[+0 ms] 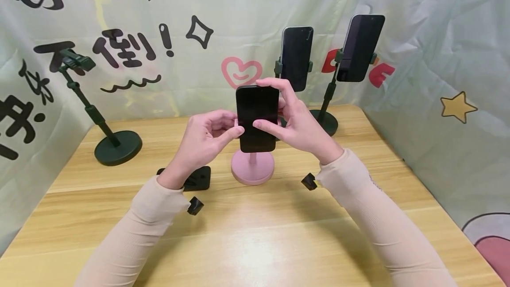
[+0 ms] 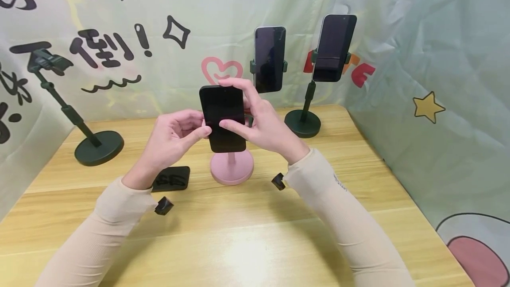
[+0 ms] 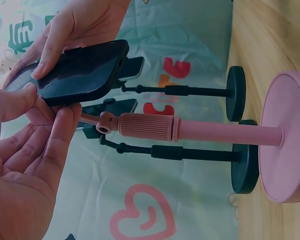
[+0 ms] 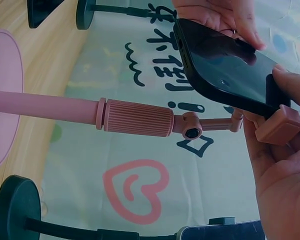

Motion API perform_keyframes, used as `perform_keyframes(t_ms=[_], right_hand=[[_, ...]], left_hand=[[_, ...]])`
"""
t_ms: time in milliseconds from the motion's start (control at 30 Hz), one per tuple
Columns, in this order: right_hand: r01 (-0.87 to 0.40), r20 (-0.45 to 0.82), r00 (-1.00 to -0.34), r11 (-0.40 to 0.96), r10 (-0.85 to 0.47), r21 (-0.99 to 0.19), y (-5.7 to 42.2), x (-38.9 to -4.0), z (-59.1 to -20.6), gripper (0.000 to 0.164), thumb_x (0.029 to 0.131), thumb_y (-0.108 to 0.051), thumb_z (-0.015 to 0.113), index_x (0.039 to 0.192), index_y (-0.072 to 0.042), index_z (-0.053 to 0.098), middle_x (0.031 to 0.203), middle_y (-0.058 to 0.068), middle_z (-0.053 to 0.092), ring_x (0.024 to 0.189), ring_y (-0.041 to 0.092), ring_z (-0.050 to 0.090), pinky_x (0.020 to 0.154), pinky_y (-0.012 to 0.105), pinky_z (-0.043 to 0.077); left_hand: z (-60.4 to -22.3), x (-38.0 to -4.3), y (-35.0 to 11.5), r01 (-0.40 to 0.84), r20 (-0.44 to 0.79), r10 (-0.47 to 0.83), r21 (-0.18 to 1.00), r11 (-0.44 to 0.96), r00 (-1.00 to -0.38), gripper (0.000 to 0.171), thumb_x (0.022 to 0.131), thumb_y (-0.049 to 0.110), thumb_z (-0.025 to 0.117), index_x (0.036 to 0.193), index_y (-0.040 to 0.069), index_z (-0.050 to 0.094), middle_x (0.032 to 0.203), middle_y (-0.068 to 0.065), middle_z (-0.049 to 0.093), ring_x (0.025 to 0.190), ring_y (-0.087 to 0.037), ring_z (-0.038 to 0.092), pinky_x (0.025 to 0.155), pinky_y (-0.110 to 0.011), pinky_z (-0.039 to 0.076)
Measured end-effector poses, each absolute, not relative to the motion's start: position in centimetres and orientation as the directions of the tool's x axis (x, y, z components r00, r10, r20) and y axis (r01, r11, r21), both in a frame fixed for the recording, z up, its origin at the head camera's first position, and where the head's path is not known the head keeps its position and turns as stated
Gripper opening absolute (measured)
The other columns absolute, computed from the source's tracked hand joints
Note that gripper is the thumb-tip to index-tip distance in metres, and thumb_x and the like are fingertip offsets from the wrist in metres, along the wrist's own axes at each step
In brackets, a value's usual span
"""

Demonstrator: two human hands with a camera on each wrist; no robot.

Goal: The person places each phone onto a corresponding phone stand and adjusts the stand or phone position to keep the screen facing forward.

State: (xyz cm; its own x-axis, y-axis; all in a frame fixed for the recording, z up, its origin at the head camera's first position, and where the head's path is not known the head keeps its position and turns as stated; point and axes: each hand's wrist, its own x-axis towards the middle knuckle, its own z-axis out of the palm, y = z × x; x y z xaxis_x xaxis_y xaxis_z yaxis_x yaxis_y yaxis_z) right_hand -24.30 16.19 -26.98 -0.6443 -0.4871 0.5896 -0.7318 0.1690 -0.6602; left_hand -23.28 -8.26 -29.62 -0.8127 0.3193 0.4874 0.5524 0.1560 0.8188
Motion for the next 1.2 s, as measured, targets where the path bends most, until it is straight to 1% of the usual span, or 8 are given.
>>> perform_keyframes(t_ms=[200, 400, 567, 700, 833, 900, 1067, 1200], right_hand=[[-0.717, 0.579, -0.651, 0.148, -0.49, -0.681, 16.3, -24.4, -27.0, 0.079, 0.095, 0.002, 0.078, 0.158, -0.013, 0.033, 0.142, 0.009, 0.061, 0.103, 0.021, 0.077, 0.088, 0.033, 0.065], [-0.657, 0.536, -0.69, 0.112, -0.486, -0.745, 16.7, -24.5, -27.0, 0.081, 0.096, 0.0, 0.078, 0.16, -0.016, 0.031, 0.133, 0.012, 0.072, 0.112, 0.024, 0.076, 0.1, 0.036, 0.062], [-0.61, 0.504, -0.72, 0.089, -0.477, -0.787, 17.4, -24.6, -27.4, 0.075, 0.097, -0.001, 0.077, 0.158, -0.017, 0.036, 0.133, 0.016, 0.073, 0.117, 0.025, 0.074, 0.105, 0.034, 0.059], [-0.613, 0.512, -0.723, 0.088, -0.463, -0.785, 18.0, -24.8, -27.8, 0.065, 0.1, 0.0, 0.073, 0.154, -0.01, 0.039, 0.13, 0.018, 0.072, 0.113, 0.026, 0.073, 0.099, 0.031, 0.06], [-0.628, 0.527, -0.722, 0.105, -0.449, -0.771, 18.7, -25.1, -28.2, 0.059, 0.103, -0.005, 0.07, 0.153, -0.005, 0.04, 0.116, 0.014, 0.071, 0.091, 0.026, 0.071, 0.083, 0.03, 0.062], [-0.631, 0.532, -0.722, 0.105, -0.443, -0.769, 19.0, -25.3, -28.5, 0.056, 0.105, -0.011, 0.069, 0.153, -0.005, 0.041, 0.113, 0.011, 0.07, 0.087, 0.025, 0.069, 0.082, 0.029, 0.062], [-0.622, 0.532, -0.741, 0.12, -0.41, -0.774, 19.8, -26.2, -29.3, 0.046, 0.111, -0.023, 0.059, 0.153, -0.009, 0.047, 0.123, 0.005, 0.075, 0.108, 0.018, 0.075, 0.102, 0.027, 0.06], [-0.592, 0.503, -0.773, 0.152, -0.386, -0.792, 20.2, -26.8, -30.3, 0.041, 0.114, -0.023, 0.053, 0.153, -0.01, 0.048, 0.129, 0.012, 0.074, 0.117, 0.014, 0.074, 0.106, 0.027, 0.059]], left_hand=[[-29.6, -23.3, -8.2, 0.536, 0.47, 0.326, 0.831, 0.151, -0.82, 0.018, 0.093, 0.003, 0.082, 0.11, -0.001, 0.078, 0.093, -0.016, 0.078, 0.077, -0.012, 0.078, 0.076, -0.024, 0.065], [-29.5, -23.2, -8.4, 0.531, 0.459, 0.334, 0.831, 0.167, -0.823, 0.017, 0.093, 0.004, 0.082, 0.109, 0.0, 0.078, 0.094, -0.015, 0.078, 0.077, -0.012, 0.077, 0.073, -0.022, 0.062], [-29.3, -23.2, -8.5, 0.526, 0.452, 0.335, 0.832, 0.175, -0.827, 0.016, 0.093, 0.005, 0.082, 0.109, 0.001, 0.078, 0.093, -0.014, 0.078, 0.076, -0.012, 0.076, 0.071, -0.021, 0.06], [-29.3, -23.2, -8.6, 0.526, 0.447, 0.339, 0.828, 0.193, -0.828, 0.016, 0.093, 0.006, 0.082, 0.108, 0.001, 0.078, 0.093, -0.013, 0.078, 0.076, -0.012, 0.076, 0.071, -0.02, 0.059], [-29.4, -23.3, -8.7, 0.532, 0.446, 0.345, 0.819, 0.216, -0.826, 0.015, 0.093, 0.007, 0.083, 0.106, 0.002, 0.078, 0.093, -0.012, 0.078, 0.079, -0.017, 0.077, 0.072, -0.02, 0.059], [-29.4, -23.3, -8.8, 0.534, 0.445, 0.349, 0.816, 0.221, -0.825, 0.014, 0.093, 0.007, 0.083, 0.106, 0.003, 0.078, 0.093, -0.012, 0.078, 0.081, -0.021, 0.078, 0.072, -0.02, 0.059], [-29.4, -23.3, -8.9, 0.526, 0.434, 0.356, 0.821, 0.222, -0.828, 0.015, 0.093, 0.008, 0.083, 0.107, 0.003, 0.078, 0.094, -0.011, 0.078, 0.081, -0.016, 0.077, 0.072, -0.02, 0.058], [-29.4, -23.2, -9.0, 0.515, 0.421, 0.357, 0.827, 0.228, -0.834, 0.016, 0.094, 0.009, 0.082, 0.108, 0.003, 0.077, 0.095, -0.011, 0.078, 0.082, -0.011, 0.076, 0.072, -0.021, 0.057]])
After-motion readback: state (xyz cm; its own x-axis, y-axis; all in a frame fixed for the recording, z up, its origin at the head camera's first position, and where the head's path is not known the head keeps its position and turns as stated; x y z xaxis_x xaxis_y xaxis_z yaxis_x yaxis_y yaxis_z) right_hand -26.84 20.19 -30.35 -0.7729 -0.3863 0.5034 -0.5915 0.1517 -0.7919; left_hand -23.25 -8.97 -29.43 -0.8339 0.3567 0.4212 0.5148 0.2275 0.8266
